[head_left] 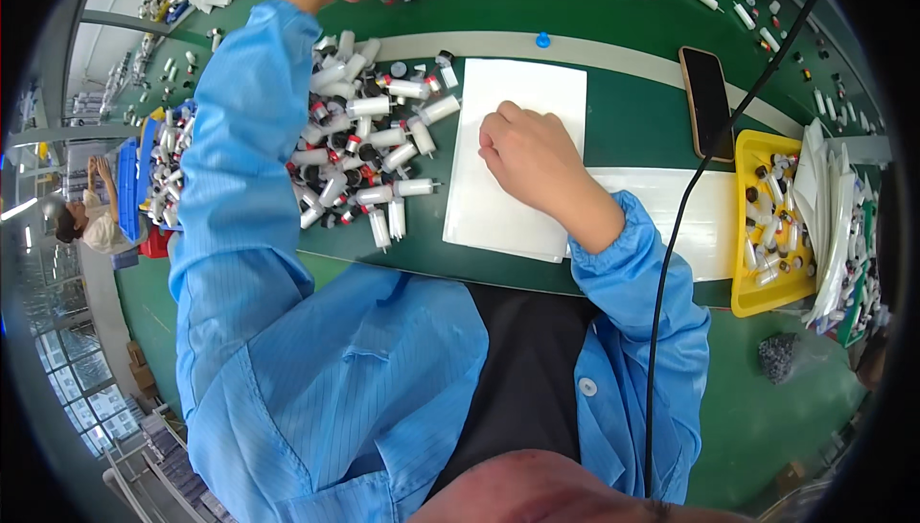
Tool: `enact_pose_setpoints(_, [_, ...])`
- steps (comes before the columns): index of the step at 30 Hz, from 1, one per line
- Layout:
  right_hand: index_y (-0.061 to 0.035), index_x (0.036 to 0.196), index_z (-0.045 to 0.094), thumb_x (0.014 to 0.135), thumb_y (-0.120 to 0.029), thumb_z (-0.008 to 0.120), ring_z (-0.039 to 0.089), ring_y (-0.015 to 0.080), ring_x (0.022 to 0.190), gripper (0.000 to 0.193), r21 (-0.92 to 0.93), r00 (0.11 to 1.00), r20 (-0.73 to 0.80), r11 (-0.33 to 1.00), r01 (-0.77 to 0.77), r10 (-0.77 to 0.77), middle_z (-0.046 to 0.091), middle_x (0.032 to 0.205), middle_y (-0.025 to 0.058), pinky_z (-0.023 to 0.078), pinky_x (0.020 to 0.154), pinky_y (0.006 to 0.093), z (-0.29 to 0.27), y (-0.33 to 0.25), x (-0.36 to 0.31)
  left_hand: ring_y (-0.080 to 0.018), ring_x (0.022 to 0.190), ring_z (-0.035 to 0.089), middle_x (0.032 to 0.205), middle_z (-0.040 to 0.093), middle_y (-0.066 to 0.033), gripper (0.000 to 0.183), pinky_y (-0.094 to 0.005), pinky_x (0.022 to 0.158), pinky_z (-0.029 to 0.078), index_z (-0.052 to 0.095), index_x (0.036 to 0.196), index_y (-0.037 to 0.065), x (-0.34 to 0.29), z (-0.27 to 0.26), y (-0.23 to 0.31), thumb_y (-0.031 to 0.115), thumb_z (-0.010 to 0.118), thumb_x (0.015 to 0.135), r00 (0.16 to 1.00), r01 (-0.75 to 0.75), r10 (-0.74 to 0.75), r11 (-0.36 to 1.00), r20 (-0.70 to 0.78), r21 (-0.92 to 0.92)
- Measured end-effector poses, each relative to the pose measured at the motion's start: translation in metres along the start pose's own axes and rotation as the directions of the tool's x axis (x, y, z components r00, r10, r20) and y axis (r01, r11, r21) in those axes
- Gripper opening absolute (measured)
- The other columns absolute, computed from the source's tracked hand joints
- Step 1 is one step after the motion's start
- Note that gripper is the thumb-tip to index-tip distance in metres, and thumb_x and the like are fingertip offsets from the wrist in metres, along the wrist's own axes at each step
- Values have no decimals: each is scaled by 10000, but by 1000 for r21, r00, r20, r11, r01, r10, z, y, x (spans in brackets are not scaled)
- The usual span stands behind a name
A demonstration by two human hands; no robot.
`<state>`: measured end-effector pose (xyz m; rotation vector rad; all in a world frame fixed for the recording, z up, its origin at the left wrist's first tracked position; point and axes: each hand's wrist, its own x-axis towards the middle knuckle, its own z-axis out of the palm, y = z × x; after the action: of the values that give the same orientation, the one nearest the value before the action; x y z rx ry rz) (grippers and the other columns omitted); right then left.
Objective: Assembling small electronic components by manual dexterity.
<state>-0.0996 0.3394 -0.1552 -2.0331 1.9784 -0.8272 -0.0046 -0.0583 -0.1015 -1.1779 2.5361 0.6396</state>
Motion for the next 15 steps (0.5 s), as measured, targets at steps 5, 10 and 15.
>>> enact_pose_setpoints(5, [-70,972,615,832,-161,708,653,261,823,191,-93,999,-5,995,-34,33,603,941,79,482,722,411,6,0,-7,-175,825,602,887,646,-59,344,-313,738,471,675,967,50,-117,-22,107,384,594,988,935,-356,284,756,-214,-549])
enact_pose_setpoints(10, [-60,982,569,860,-146,677,644,297,830,185,-108,999,42,994,-26,31,598,970,103,488,739,428,5,-2,-5,-220,943,623,929,631,-65,323,-354,860,497,630,972,63,-185,21,152,351,509,1052,802,-554,368,169,-470,-815])
enact_pose_setpoints(15, [-66,980,560,884,-171,646,651,281,761,166,-100,999,30,994,46,-43,611,899,103,469,663,435,9,5,-4,-303,1112,608,1125,611,-123,320,-447,1016,495,558,1066,72,-180,74,172,381,474,1054,894,-256,261,-370,-364,-893])
